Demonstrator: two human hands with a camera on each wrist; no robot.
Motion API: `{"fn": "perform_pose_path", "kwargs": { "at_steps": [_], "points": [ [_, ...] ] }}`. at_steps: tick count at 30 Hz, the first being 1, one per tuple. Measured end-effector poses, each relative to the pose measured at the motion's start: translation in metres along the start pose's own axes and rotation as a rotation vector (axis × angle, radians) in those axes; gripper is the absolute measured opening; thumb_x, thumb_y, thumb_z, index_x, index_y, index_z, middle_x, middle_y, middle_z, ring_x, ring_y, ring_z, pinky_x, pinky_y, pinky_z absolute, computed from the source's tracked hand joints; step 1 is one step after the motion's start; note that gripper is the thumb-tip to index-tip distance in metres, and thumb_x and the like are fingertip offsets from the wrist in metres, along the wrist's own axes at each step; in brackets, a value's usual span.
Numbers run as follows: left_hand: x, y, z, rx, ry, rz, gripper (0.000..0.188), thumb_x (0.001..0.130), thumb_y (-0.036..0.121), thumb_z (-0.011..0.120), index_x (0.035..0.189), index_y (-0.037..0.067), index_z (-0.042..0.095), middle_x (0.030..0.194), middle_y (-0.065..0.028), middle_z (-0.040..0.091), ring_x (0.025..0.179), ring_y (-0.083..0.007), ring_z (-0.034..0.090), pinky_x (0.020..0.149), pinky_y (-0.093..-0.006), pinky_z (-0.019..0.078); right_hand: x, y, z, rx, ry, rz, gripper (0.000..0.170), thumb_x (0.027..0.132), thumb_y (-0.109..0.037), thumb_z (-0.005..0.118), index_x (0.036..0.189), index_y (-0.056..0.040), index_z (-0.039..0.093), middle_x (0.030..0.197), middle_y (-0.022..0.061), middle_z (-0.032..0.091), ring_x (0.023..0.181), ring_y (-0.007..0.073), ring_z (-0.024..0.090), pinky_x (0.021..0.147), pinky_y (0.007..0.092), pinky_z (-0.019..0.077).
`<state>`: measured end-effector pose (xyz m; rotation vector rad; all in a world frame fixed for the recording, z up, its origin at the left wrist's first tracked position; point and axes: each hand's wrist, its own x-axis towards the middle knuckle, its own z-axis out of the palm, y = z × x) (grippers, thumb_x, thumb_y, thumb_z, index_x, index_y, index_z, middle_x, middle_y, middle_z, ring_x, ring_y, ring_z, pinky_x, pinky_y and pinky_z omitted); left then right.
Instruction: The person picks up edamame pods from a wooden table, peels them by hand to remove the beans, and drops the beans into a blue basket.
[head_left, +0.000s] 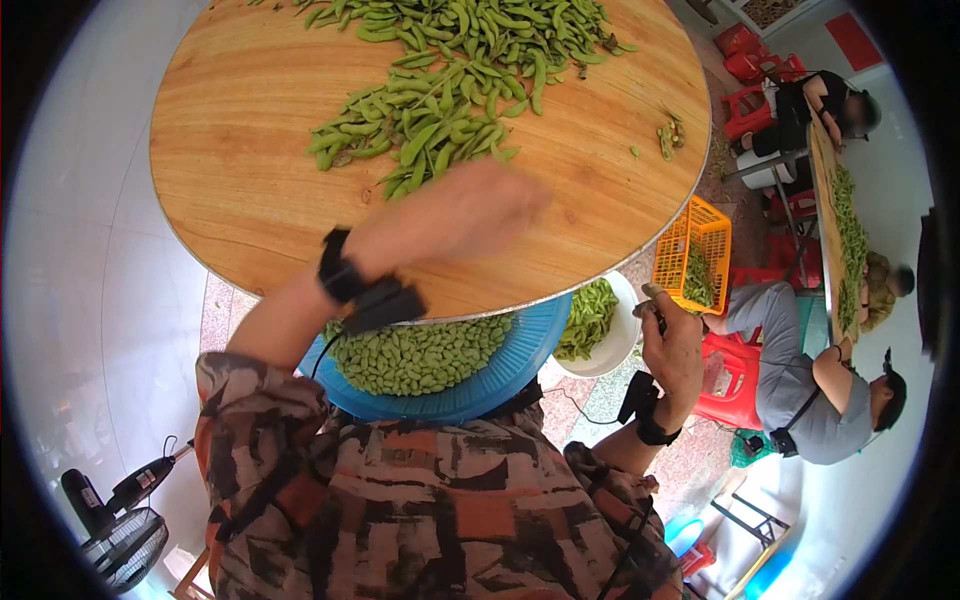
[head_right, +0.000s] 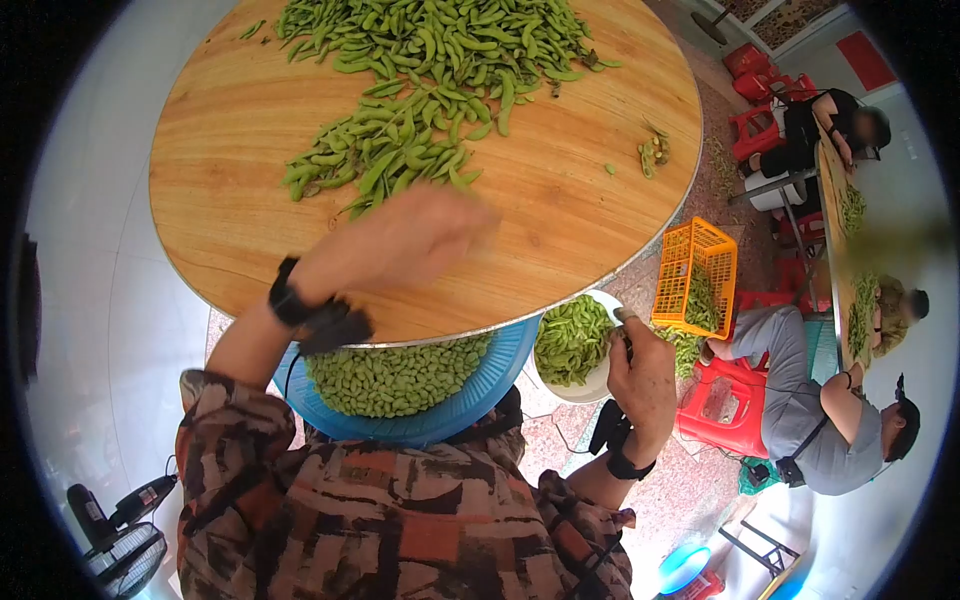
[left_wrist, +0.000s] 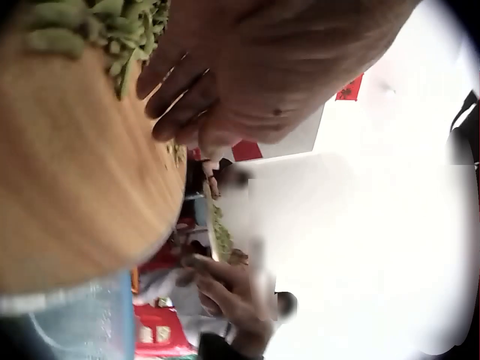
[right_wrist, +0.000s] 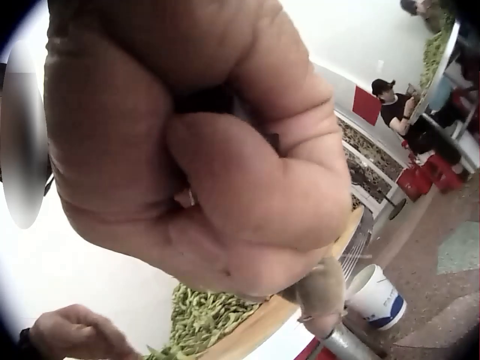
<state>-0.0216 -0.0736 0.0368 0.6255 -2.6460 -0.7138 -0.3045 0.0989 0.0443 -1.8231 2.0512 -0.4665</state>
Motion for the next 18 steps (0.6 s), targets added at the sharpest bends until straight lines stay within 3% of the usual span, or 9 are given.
{"fn": "perform_pose_path", "kwargs": {
  "at_steps": [2, 4, 6, 7, 9, 12, 14, 16, 18],
  "points": [
    [0.046, -0.024, -0.003, 0.245, 0.148, -0.086, 0.034, 0.088, 0.017, 0.059, 0.118, 0.001, 0.056, 0.104, -0.0175, 0.062, 0.098, -0.0389, 0.059, 0.084, -0.0461, 0.0489, 0.003, -0.01, 0.004, 0.068, 0.109, 0.06, 0.026, 0.089, -0.003, 0.053, 0.111, 0.0048, 0.063, 0.082, 0.0141, 0.07, 0.074, 0.0209, 0.067, 0.071, 0.0309, 0.051],
    [0.082, -0.056, 0.004, 0.325, 0.226, -0.112, 0.035, 0.088, 0.016, 0.058, 0.119, 0.0, 0.054, 0.112, -0.0181, 0.06, 0.103, -0.0384, 0.058, 0.087, -0.0453, 0.0486, 0.004, -0.013, 0.006, 0.085, 0.094, 0.044, 0.025, 0.09, -0.003, 0.053, 0.111, 0.0043, 0.064, 0.081, 0.0134, 0.07, 0.074, 0.0202, 0.067, 0.071, 0.0305, 0.0509],
    [0.102, -0.088, 0.025, 0.621, 0.543, 0.095, 0.037, 0.087, 0.012, 0.058, 0.122, 0.0, 0.05, 0.126, -0.0193, 0.052, 0.114, -0.0361, 0.053, 0.093, -0.0425, 0.0475, 0.003, -0.012, 0.008, 0.099, 0.079, 0.033, 0.025, 0.09, -0.004, 0.052, 0.111, 0.0038, 0.064, 0.081, 0.0128, 0.07, 0.075, 0.0196, 0.068, 0.071, 0.0301, 0.0509],
    [0.103, -0.09, 0.03, 0.62, 0.545, 0.098, 0.037, 0.087, 0.012, 0.058, 0.122, 0.0, 0.05, 0.126, -0.0193, 0.052, 0.114, -0.0361, 0.053, 0.093, -0.0425, 0.0475, 0.002, -0.011, 0.009, 0.11, 0.106, 0.017, 0.025, 0.091, -0.005, 0.053, 0.111, 0.0032, 0.064, 0.081, 0.0121, 0.07, 0.075, 0.0192, 0.068, 0.071, 0.0298, 0.0508],
    [0.101, -0.088, 0.036, 0.621, 0.22, -0.164, 0.041, 0.084, 0.008, 0.059, 0.123, -0.003, 0.048, 0.132, -0.0194, 0.046, 0.121, -0.0342, 0.047, 0.099, -0.0407, 0.0454, 0.002, -0.009, 0.008, 0.123, 0.135, 0.002, 0.025, 0.091, -0.006, 0.053, 0.111, 0.0027, 0.064, 0.081, 0.0115, 0.07, 0.075, 0.0188, 0.068, 0.071, 0.0296, 0.0508],
    [0.077, -0.075, 0.036, 0.535, 0.095, -0.158, 0.043, 0.083, 0.007, 0.058, 0.122, -0.006, 0.047, 0.128, -0.02, 0.048, 0.12, -0.0337, 0.049, 0.094, -0.0403, 0.0488, -0.002, -0.009, 0.008, 0.164, 0.157, 0.075, 0.025, 0.091, -0.006, 0.053, 0.111, 0.0021, 0.065, 0.08, 0.0108, 0.07, 0.075, 0.0182, 0.067, 0.07, 0.0294, 0.0508],
    [0.05, -0.048, 0.025, 0.538, 0.097, -0.133, 0.037, 0.082, 0.005, 0.055, 0.117, -0.008, 0.049, 0.126, -0.0189, 0.049, 0.115, -0.0339, 0.051, 0.089, -0.0403, 0.0516, 0.0, -0.009, 0.009, 0.137, 0.18, 0.044, 0.024, 0.091, -0.007, 0.053, 0.11, 0.0023, 0.065, 0.079, 0.0106, 0.07, 0.075, 0.018, 0.068, 0.07, 0.0293, 0.0508],
    [0.03, -0.036, 0.019, 0.52, -0.071, -0.14, 0.033, 0.082, 0.003, 0.053, 0.112, -0.008, 0.052, 0.121, -0.0173, 0.053, 0.11, -0.034, 0.055, 0.085, -0.0411, 0.0528, 0.003, -0.008, 0.013, 0.15, 0.176, 0.008, 0.024, 0.091, -0.006, 0.053, 0.11, 0.0024, 0.065, 0.079, 0.0109, 0.069, 0.075, 0.018, 0.068, 0.07, 0.0293, 0.051],
    [0.017, -0.032, 0.018, 0.557, -0.108, -0.127, 0.032, 0.081, 0.003, 0.053, 0.112, -0.006, 0.054, 0.115, -0.016, 0.056, 0.106, -0.0324, 0.057, 0.085, -0.0402, 0.0532, 0.008, -0.009, 0.017, 0.163, 0.173, -0.028, 0.023, 0.091, -0.005, 0.053, 0.109, 0.0025, 0.065, 0.079, 0.0112, 0.069, 0.075, 0.018, 0.068, 0.07, 0.0293, 0.0511]
  ]
}}
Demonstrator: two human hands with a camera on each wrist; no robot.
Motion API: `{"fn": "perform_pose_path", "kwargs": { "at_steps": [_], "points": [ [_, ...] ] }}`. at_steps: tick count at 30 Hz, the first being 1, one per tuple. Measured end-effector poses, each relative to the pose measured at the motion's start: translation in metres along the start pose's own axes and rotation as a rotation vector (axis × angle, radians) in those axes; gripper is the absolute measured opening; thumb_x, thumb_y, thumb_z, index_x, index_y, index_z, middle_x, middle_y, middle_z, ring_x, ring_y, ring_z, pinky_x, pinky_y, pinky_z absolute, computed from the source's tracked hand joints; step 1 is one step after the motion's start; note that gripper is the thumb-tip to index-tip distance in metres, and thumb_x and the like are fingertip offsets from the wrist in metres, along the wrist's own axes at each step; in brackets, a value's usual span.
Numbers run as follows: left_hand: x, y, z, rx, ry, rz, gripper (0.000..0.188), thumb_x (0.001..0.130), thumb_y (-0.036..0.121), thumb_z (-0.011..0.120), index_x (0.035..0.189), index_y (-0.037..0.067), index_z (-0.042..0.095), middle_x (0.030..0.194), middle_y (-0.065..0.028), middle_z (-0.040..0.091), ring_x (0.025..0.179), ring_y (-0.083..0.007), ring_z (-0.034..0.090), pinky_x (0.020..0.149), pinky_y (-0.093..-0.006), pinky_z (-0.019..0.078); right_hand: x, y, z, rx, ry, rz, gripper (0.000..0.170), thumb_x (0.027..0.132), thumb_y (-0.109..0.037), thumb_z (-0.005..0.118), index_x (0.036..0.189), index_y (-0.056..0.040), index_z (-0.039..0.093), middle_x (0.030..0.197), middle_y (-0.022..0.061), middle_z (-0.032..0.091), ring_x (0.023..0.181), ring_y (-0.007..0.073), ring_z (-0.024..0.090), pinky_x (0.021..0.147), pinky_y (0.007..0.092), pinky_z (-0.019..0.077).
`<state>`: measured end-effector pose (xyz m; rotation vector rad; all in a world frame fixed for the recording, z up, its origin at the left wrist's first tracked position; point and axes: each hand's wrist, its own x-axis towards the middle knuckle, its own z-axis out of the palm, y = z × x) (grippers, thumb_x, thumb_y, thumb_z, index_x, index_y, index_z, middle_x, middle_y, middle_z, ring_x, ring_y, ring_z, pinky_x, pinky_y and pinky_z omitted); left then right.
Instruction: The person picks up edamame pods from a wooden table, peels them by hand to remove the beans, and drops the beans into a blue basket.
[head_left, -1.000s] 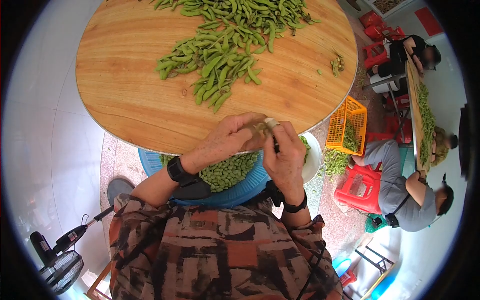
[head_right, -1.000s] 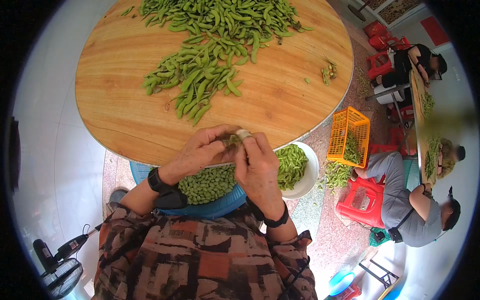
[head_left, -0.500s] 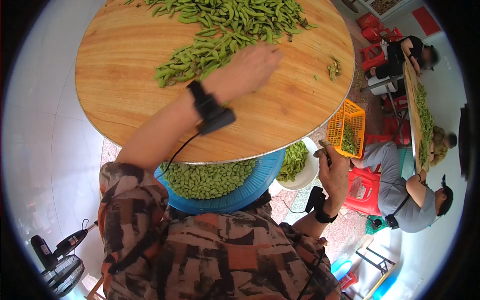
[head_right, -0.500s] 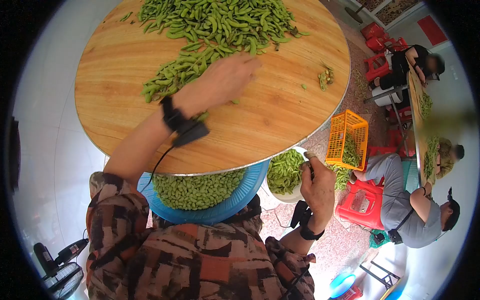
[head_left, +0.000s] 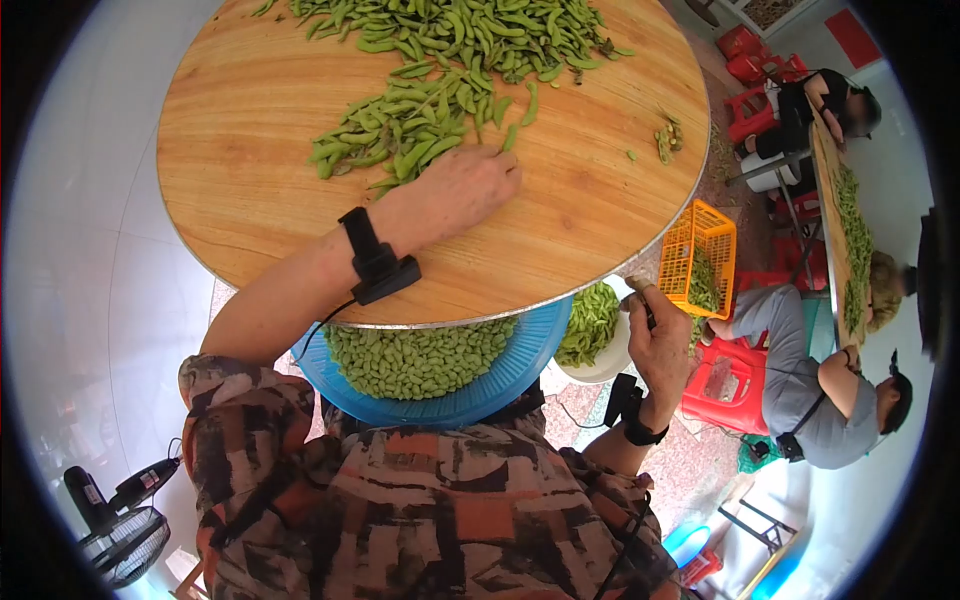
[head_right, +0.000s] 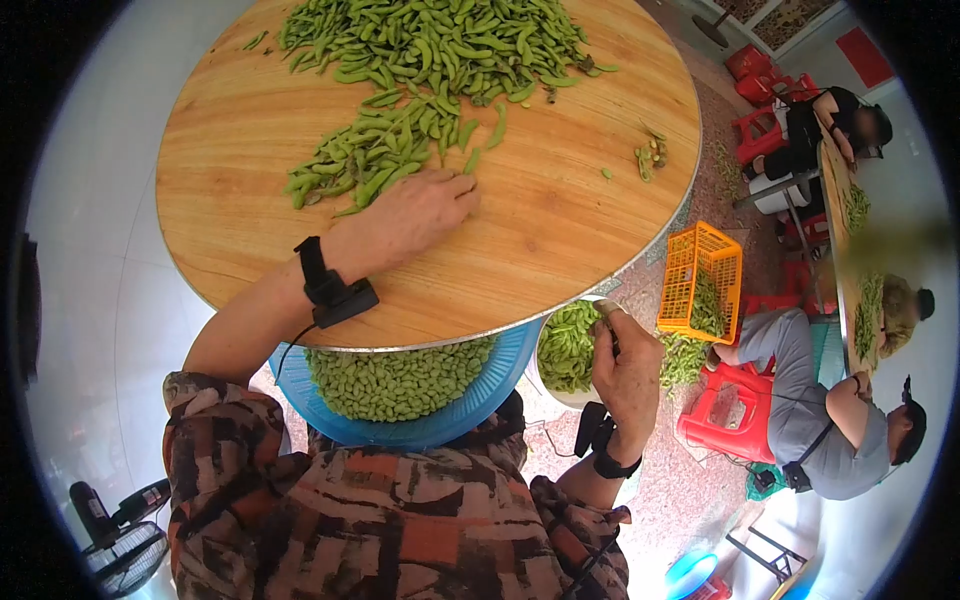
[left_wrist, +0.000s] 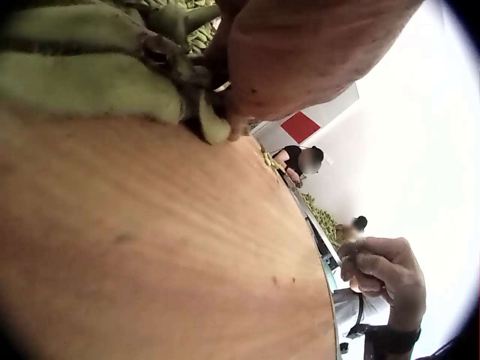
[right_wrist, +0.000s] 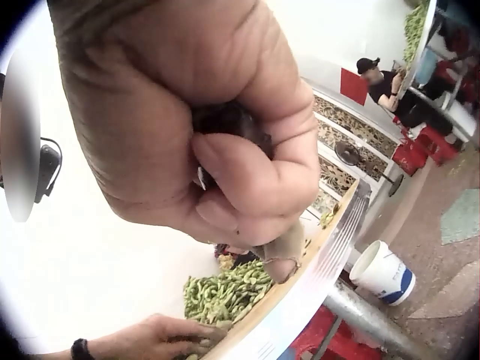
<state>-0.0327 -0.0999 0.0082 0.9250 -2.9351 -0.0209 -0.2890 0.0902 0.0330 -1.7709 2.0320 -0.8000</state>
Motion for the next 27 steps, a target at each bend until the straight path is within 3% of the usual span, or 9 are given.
{"fn": "perform_pose_path", "kwargs": {
  "at_steps": [2, 5, 6, 8, 9, 11, 14, 21, 27],
  "points": [
    [-0.01, -0.002, 0.003, -0.083, 0.467, 0.172, 0.029, 0.08, 0.005, 0.061, 0.107, -0.002, 0.06, 0.114, -0.0145, 0.057, 0.098, -0.0305, 0.058, 0.079, -0.0372, 0.0533, 0.004, -0.005, 0.007, 0.061, -0.012, -0.038, 0.024, 0.086, 0.0, 0.058, 0.109, 0.002, 0.065, 0.081, 0.0184, 0.068, 0.071, 0.0285, 0.068, 0.066, 0.0334, 0.052],
    [-0.015, 0.005, -0.013, -0.336, 0.714, 0.054, 0.024, 0.079, 0.007, 0.069, 0.101, 0.0, 0.065, 0.111, -0.0111, 0.059, 0.087, -0.0223, 0.06, 0.068, -0.0319, 0.0504, 0.008, -0.019, 0.021, 0.125, 0.009, -0.071, 0.024, 0.086, 0.0, 0.059, 0.108, 0.0008, 0.066, 0.08, 0.0172, 0.067, 0.068, 0.0278, 0.066, 0.065, 0.0318, 0.0513],
    [-0.02, 0.011, -0.022, -0.339, 0.712, 0.058, 0.024, 0.079, 0.007, 0.069, 0.101, 0.0, 0.065, 0.111, -0.0111, 0.059, 0.087, -0.0223, 0.06, 0.068, -0.0319, 0.0504, 0.009, -0.023, 0.027, 0.179, 0.034, -0.123, 0.024, 0.085, 0.0, 0.06, 0.108, 0.0008, 0.067, 0.08, 0.017, 0.067, 0.068, 0.0266, 0.066, 0.065, 0.0314, 0.0511],
    [-0.036, 0.028, -0.038, -0.936, 0.397, -0.258, 0.017, 0.081, 0.008, 0.074, 0.095, 0.001, 0.067, 0.106, -0.0072, 0.061, 0.081, -0.0144, 0.06, 0.062, -0.0288, 0.0458, 0.009, -0.041, 0.037, 0.235, 0.016, -0.072, 0.023, 0.088, -0.002, 0.06, 0.109, 0.0018, 0.066, 0.078, 0.0135, 0.067, 0.069, 0.0195, 0.066, 0.066, 0.0286, 0.0506],
    [-0.041, 0.035, -0.037, -0.939, 0.396, -0.258, 0.017, 0.081, 0.008, 0.074, 0.095, 0.001, 0.067, 0.106, -0.0072, 0.061, 0.081, -0.0144, 0.06, 0.062, -0.0288, 0.0458, 0.01, -0.048, 0.043, 0.428, -0.021, -0.011, 0.022, 0.09, -0.002, 0.059, 0.11, 0.0027, 0.065, 0.078, 0.0105, 0.067, 0.07, 0.0156, 0.065, 0.066, 0.027, 0.0502],
    [-0.052, 0.047, -0.036, -1.7, 0.128, -0.576, 0.015, 0.088, 0.01, 0.069, 0.1, 0.002, 0.065, 0.097, -0.0057, 0.062, 0.082, -0.0097, 0.06, 0.061, -0.0263, 0.0454, 0.012, -0.064, 0.052, 0.718, -0.091, 0.071, 0.022, 0.094, -0.004, 0.054, 0.112, 0.0048, 0.064, 0.079, 0.0028, 0.065, 0.074, 0.007, 0.059, 0.067, 0.0217, 0.0479],
    [-0.061, 0.059, -0.02, -2.096, 0.399, -0.439, 0.018, 0.091, 0.008, 0.063, 0.107, 0.001, 0.062, 0.091, -0.0058, 0.062, 0.08, -0.0112, 0.06, 0.063, -0.0252, 0.0472, 0.013, -0.082, 0.059, 0.867, -0.233, 0.204, 0.023, 0.095, -0.005, 0.053, 0.113, 0.0048, 0.063, 0.079, 0.002, 0.064, 0.073, 0.0057, 0.056, 0.066, 0.02, 0.0465],
    [-0.077, 0.073, 0.0, -2.022, 0.445, -0.324, 0.02, 0.089, -0.002, 0.056, 0.109, -0.002, 0.059, 0.091, -0.0045, 0.064, 0.078, -0.0094, 0.061, 0.069, -0.0226, 0.0498, 0.016, -0.083, 0.074, 1.146, -0.33, 0.291, 0.02, 0.097, -0.007, 0.052, 0.11, 0.0026, 0.064, 0.073, -0.0033, 0.055, 0.053, 0.0016, 0.04, 0.046, 0.0184, 0.031],
    [-0.087, 0.078, -0.007, -1.712, 0.318, -0.473, 0.027, 0.088, -0.006, 0.06, 0.114, -0.002, 0.057, 0.102, -0.0082, 0.063, 0.079, -0.0101, 0.061, 0.064, -0.0235, 0.0524, 0.016, -0.074, 0.077, 1.286, -0.4, 0.3, 0.018, 0.099, -0.01, 0.05, 0.096, 0.0037, 0.062, 0.062, -0.0029, 0.045, 0.049, 0.0031, 0.032, 0.043, 0.0202, 0.0234]
  ]
}}
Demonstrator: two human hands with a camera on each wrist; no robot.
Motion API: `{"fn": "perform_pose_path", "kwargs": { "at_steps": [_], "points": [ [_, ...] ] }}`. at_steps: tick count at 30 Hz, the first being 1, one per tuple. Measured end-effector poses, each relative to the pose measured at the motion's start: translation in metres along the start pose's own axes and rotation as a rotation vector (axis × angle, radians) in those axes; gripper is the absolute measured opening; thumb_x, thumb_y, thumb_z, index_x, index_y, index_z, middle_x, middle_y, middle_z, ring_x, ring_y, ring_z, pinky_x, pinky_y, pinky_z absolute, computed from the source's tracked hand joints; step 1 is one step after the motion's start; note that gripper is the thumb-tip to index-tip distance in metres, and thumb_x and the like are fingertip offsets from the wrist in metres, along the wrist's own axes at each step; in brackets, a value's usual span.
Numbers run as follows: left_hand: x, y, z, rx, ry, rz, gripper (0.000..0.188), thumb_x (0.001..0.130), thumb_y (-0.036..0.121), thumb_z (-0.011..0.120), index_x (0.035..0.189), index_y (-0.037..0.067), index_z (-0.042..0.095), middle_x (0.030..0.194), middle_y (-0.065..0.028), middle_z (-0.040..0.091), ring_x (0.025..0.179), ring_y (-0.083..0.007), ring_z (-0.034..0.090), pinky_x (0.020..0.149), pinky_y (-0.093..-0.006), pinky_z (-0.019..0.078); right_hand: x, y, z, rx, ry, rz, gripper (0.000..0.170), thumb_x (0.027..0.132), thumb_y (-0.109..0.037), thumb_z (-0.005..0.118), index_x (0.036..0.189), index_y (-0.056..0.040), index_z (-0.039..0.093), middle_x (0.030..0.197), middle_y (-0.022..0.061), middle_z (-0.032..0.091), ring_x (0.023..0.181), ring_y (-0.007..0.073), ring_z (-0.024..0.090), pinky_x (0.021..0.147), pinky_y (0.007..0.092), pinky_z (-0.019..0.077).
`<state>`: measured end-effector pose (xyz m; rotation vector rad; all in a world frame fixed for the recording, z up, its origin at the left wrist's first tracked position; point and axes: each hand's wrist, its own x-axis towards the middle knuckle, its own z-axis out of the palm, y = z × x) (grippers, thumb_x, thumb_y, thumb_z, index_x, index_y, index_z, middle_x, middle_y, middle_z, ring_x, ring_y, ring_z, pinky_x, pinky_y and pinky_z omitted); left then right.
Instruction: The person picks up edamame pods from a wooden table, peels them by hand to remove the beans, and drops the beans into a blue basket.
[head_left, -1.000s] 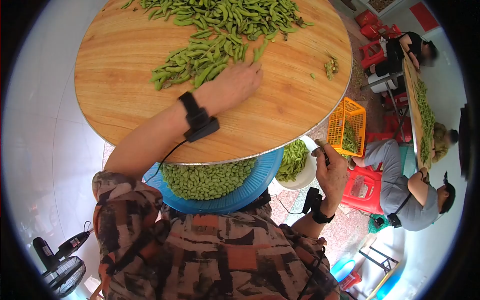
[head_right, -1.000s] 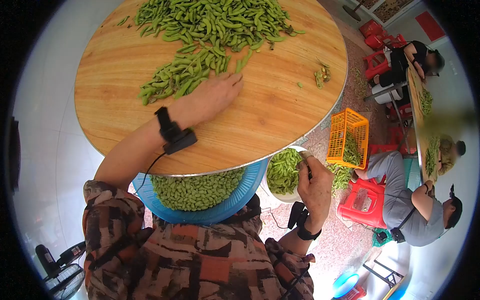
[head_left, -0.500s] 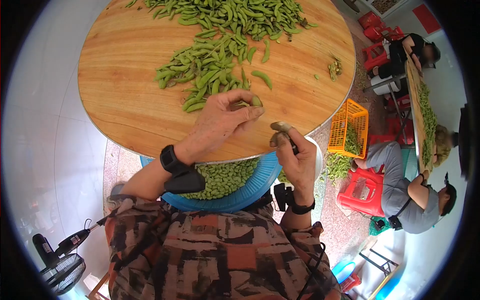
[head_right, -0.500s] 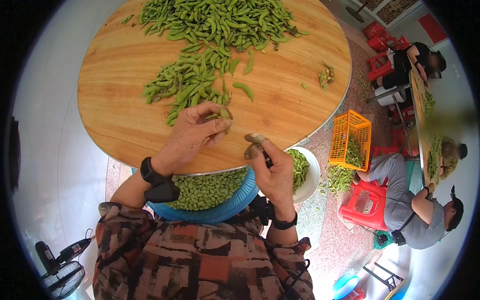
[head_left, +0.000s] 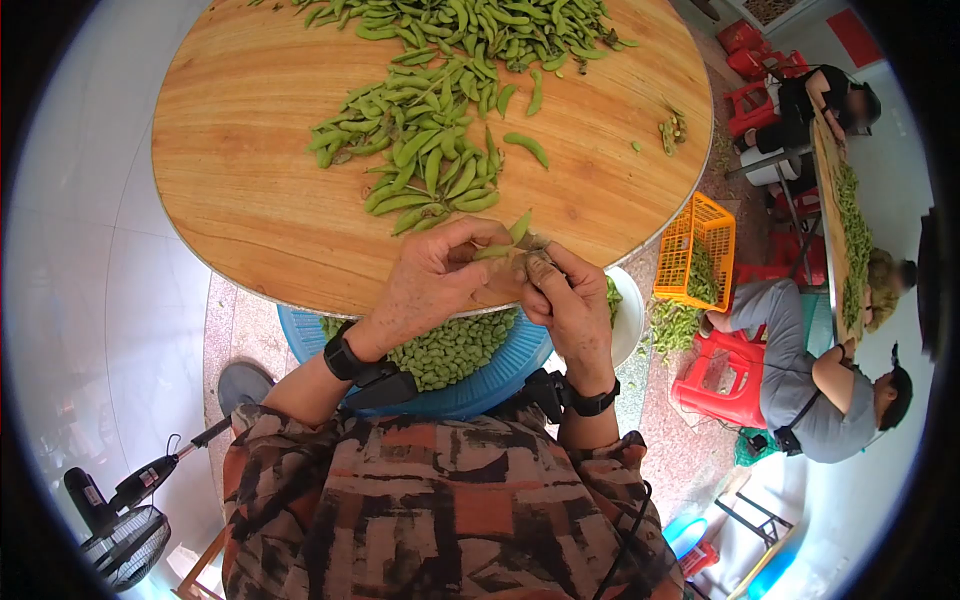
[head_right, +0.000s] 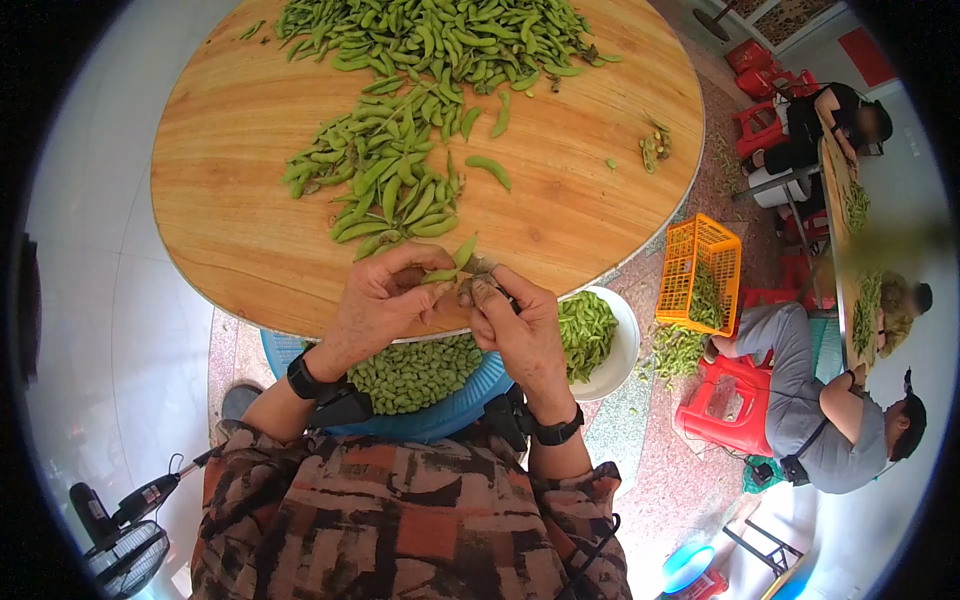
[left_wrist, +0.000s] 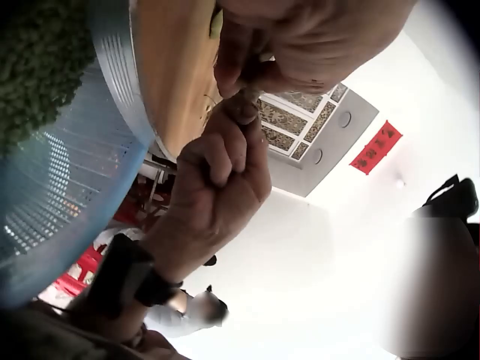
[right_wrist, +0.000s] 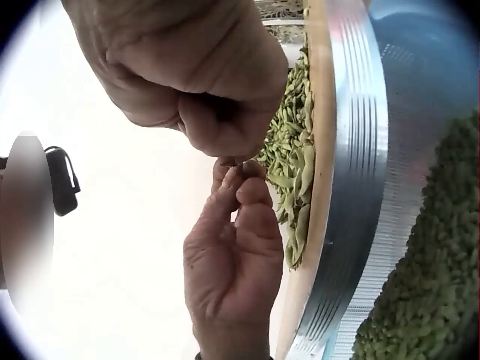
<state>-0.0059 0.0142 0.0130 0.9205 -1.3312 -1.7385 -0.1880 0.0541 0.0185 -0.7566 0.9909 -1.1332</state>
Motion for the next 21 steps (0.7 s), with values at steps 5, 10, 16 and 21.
{"fn": "perform_pose_path", "kwargs": {
  "at_steps": [5, 10, 16, 21],
  "points": [
    [-0.001, 0.002, 0.003, 0.006, 0.077, -0.019, 0.015, 0.087, -0.005, 0.063, 0.1, -0.002, 0.056, 0.097, -0.0066, 0.061, 0.075, -0.0072, 0.061, 0.059, -0.0219, 0.0522, 0.003, -0.001, -0.002, 0.076, -0.028, 0.074, 0.019, 0.1, -0.01, 0.05, 0.09, 0.0042, 0.059, 0.059, -0.0042, 0.038, 0.048, 0.0036, 0.028, 0.042, 0.0211, 0.0199],
    [-0.002, -0.001, -0.004, 0.179, 0.03, -0.065, 0.012, 0.086, -0.006, 0.063, 0.093, -0.002, 0.054, 0.086, -0.0041, 0.059, 0.069, -0.0069, 0.06, 0.057, -0.0221, 0.0516, 0.003, 0.001, -0.007, 0.059, -0.107, 0.094, 0.019, 0.1, -0.009, 0.049, 0.09, 0.0041, 0.058, 0.058, -0.0049, 0.036, 0.047, 0.0033, 0.027, 0.042, 0.0215, 0.0191],
    [-0.005, 0.001, -0.004, 0.287, -0.036, -0.014, 0.011, 0.086, -0.006, 0.062, 0.089, -0.001, 0.054, 0.078, -0.0024, 0.059, 0.066, -0.0075, 0.06, 0.055, -0.0223, 0.0506, 0.002, 0.007, -0.008, 0.049, -0.109, 0.082, 0.017, 0.099, -0.007, 0.049, 0.094, 0.0054, 0.059, 0.058, -0.0053, 0.036, 0.048, 0.0031, 0.027, 0.042, 0.0213, 0.0197],
    [-0.006, -0.006, -0.002, -0.252, -0.131, -0.157, 0.017, 0.089, 0.002, 0.065, 0.083, 0.003, 0.049, 0.077, -0.0069, 0.064, 0.061, -0.0104, 0.061, 0.051, -0.0233, 0.0476, -0.004, -0.001, -0.009, 0.069, -0.134, 0.073, 0.015, 0.098, -0.005, 0.05, 0.096, 0.0062, 0.06, 0.063, -0.0022, 0.046, 0.047, 0.003, 0.03, 0.042, 0.0207, 0.0214]
  ]
}}
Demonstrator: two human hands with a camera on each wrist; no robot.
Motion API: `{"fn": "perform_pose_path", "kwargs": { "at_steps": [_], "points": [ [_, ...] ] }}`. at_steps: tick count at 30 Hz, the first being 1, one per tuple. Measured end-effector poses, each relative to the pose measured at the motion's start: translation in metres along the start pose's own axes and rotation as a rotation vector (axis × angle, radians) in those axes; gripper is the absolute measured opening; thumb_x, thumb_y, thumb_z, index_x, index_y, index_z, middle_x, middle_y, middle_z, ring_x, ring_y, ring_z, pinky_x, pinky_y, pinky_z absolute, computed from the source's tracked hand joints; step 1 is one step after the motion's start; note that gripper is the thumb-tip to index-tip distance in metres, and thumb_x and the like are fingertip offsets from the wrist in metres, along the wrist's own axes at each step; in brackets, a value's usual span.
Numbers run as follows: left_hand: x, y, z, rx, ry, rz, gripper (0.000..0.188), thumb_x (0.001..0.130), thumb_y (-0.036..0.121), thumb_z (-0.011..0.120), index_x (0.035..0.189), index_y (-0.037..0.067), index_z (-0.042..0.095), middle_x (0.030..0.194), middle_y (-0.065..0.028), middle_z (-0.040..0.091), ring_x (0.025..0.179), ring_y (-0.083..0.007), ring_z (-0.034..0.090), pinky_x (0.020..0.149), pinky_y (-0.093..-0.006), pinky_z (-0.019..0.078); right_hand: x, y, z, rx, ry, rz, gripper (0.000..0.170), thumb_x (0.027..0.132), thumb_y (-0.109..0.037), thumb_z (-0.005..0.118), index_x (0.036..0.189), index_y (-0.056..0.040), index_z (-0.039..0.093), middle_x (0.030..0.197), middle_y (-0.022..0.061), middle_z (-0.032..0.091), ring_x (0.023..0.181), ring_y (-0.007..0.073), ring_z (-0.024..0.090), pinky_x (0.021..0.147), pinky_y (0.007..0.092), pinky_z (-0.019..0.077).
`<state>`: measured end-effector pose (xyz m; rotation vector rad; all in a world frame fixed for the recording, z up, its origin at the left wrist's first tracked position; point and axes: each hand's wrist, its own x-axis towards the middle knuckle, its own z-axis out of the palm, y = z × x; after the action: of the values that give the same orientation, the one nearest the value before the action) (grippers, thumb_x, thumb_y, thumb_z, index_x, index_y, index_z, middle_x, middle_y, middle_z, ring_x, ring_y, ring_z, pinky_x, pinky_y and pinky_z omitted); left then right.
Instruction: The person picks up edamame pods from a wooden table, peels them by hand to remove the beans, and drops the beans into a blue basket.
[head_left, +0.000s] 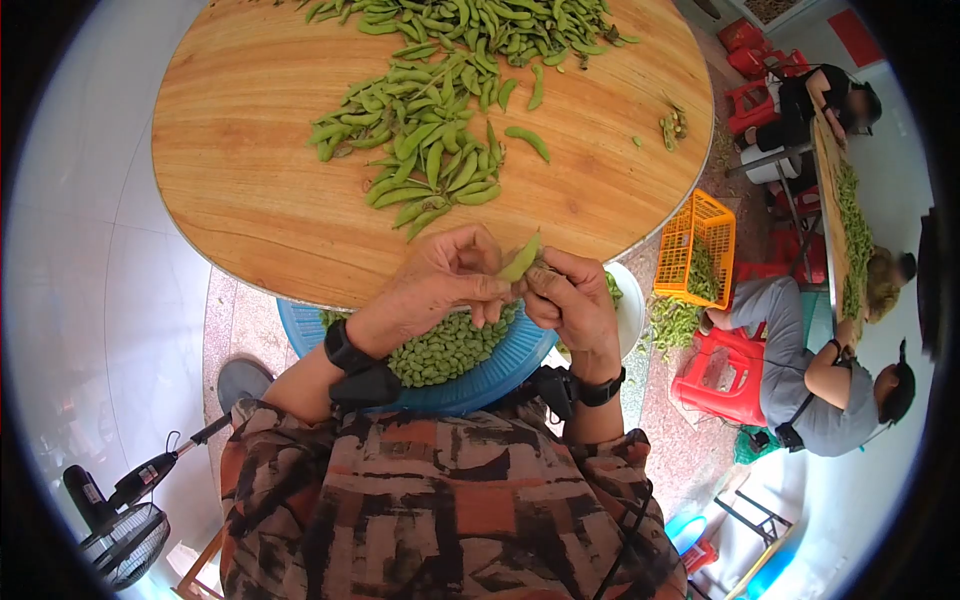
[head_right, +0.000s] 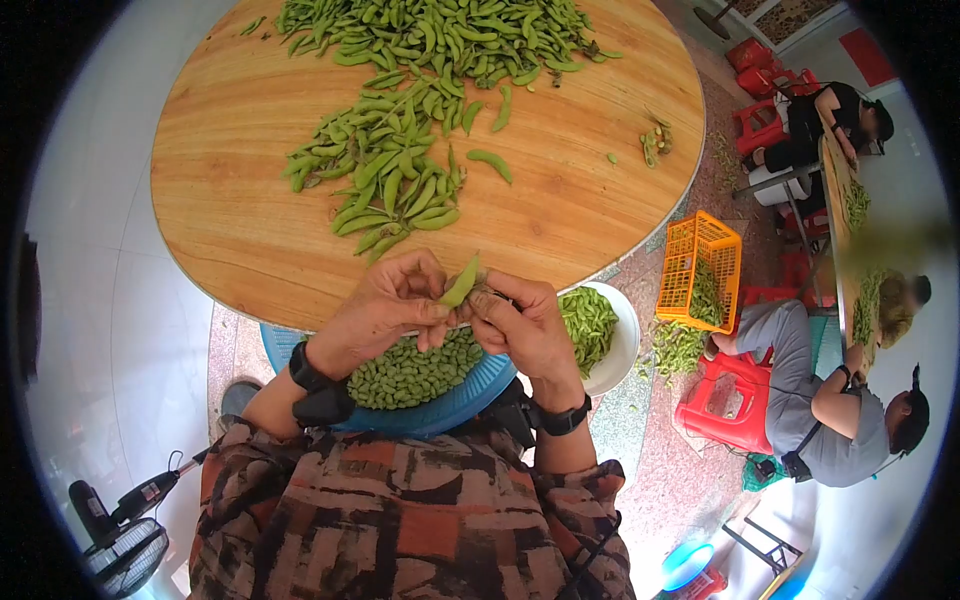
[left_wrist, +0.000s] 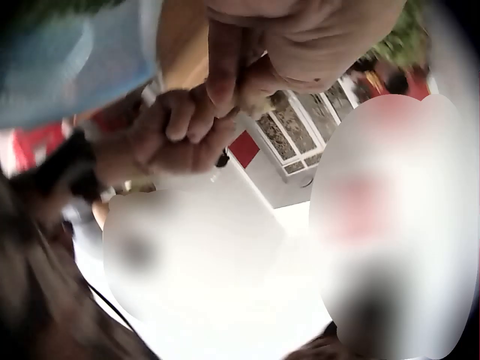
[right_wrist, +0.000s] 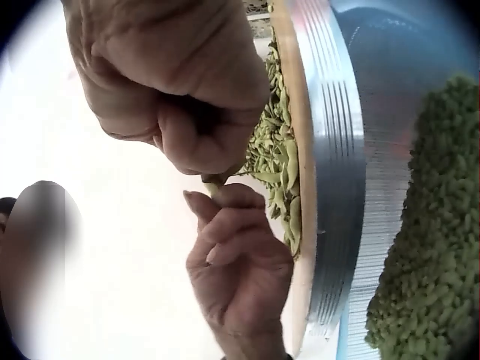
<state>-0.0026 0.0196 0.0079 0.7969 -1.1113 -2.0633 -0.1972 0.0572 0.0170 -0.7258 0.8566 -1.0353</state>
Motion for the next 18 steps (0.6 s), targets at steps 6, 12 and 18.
{"fn": "perform_pose_path", "kwargs": {
  "at_steps": [6, 12, 18],
  "points": [
    [0.007, -0.006, 0.002, -0.445, -0.139, -0.107, 0.02, 0.089, 0.006, 0.067, 0.096, 0.005, 0.048, 0.085, -0.0091, 0.063, 0.064, -0.0139, 0.063, 0.052, -0.0252, 0.0501, 0.004, -0.005, -0.011, -0.06, -0.018, 0.042, 0.012, 0.095, -0.003, 0.052, 0.093, 0.0047, 0.061, 0.068, 0.0012, 0.051, 0.049, 0.0053, 0.035, 0.043, 0.0226, 0.0277],
    [0.015, 0.004, -0.002, 0.583, 0.014, 0.088, 0.017, 0.094, 0.015, 0.063, 0.091, 0.003, 0.05, 0.073, -0.0025, 0.058, 0.062, -0.0089, 0.053, 0.057, -0.0215, 0.0428, -0.006, -0.001, 0.007, -0.676, 0.13, -0.227, 0.007, 0.086, -0.003, 0.057, 0.09, 0.0036, 0.058, 0.069, 0.0062, 0.049, 0.063, 0.0108, 0.048, 0.057, 0.0263, 0.0398],
    [0.019, 0.011, -0.012, 0.989, -0.101, 0.276, 0.02, 0.1, 0.02, 0.052, 0.097, 0.001, 0.055, 0.073, 0.0032, 0.054, 0.063, -0.0063, 0.049, 0.056, -0.0222, 0.0411, -0.002, 0.002, 0.0, -0.748, 0.17, -0.224, 0.007, 0.086, -0.001, 0.056, 0.09, 0.0029, 0.06, 0.07, 0.009, 0.052, 0.063, 0.0167, 0.052, 0.056, 0.0296, 0.0413]
  ]
}}
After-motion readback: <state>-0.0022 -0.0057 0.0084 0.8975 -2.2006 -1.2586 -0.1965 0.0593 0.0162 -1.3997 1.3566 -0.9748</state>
